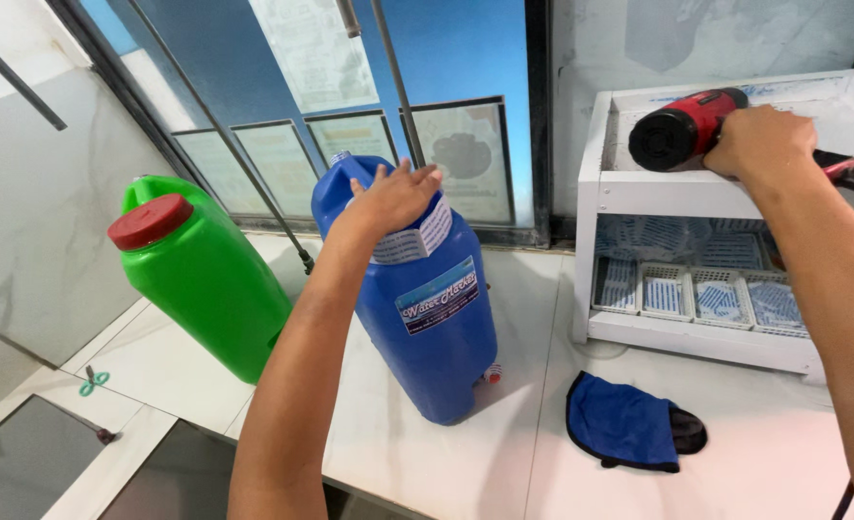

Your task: The person fills a blue plastic container with water from a tap, then fills a green plastic container. They wipe the containers with a cloth, secure the lids, and apply labels to both containers using a heat gun to shrink the plastic wrap.

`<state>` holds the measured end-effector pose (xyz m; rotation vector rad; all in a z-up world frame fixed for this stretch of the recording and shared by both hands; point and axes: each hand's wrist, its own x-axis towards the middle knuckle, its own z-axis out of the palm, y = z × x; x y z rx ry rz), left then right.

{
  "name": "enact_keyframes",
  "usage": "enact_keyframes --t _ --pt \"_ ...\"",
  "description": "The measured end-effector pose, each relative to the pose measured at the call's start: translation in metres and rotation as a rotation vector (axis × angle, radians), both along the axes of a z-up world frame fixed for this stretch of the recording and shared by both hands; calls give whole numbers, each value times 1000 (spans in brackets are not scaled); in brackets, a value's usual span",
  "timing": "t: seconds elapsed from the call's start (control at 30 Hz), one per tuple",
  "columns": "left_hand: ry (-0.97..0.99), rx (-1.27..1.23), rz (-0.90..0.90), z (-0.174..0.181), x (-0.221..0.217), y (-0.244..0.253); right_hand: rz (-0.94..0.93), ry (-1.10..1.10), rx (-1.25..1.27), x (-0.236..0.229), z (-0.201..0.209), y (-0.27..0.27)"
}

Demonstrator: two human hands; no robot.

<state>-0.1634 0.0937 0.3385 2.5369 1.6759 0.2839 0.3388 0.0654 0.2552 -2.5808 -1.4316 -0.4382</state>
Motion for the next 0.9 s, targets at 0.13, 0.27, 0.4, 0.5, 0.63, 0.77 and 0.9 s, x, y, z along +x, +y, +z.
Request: enact_keyframes --t 0.13,0.27,0.4,0.5,0.63,0.77,0.9 --pt "-28 10 -26 4 -4 3 143 49 251 -8 15 -32" --pt "-34 -12 -1 4 -7 4 419 796 563 -35 35 -86" --pt "-39 -46 -29 4 -8 -2 538 1584 697 -87 25 -149" --pt "-18 -67 -18 7 -8 -7 666 1709 619 -123 1 -174" --pt "14 -58 -18 3 -8 -12 632 1917 482 -152 -31 -178" --pt "8 -47 -45 1 -11 -11 673 2026 397 -167 -43 -165" --pt "26 -29 -47 -2 -13 -11 634 2071 384 -177 -47 -156"
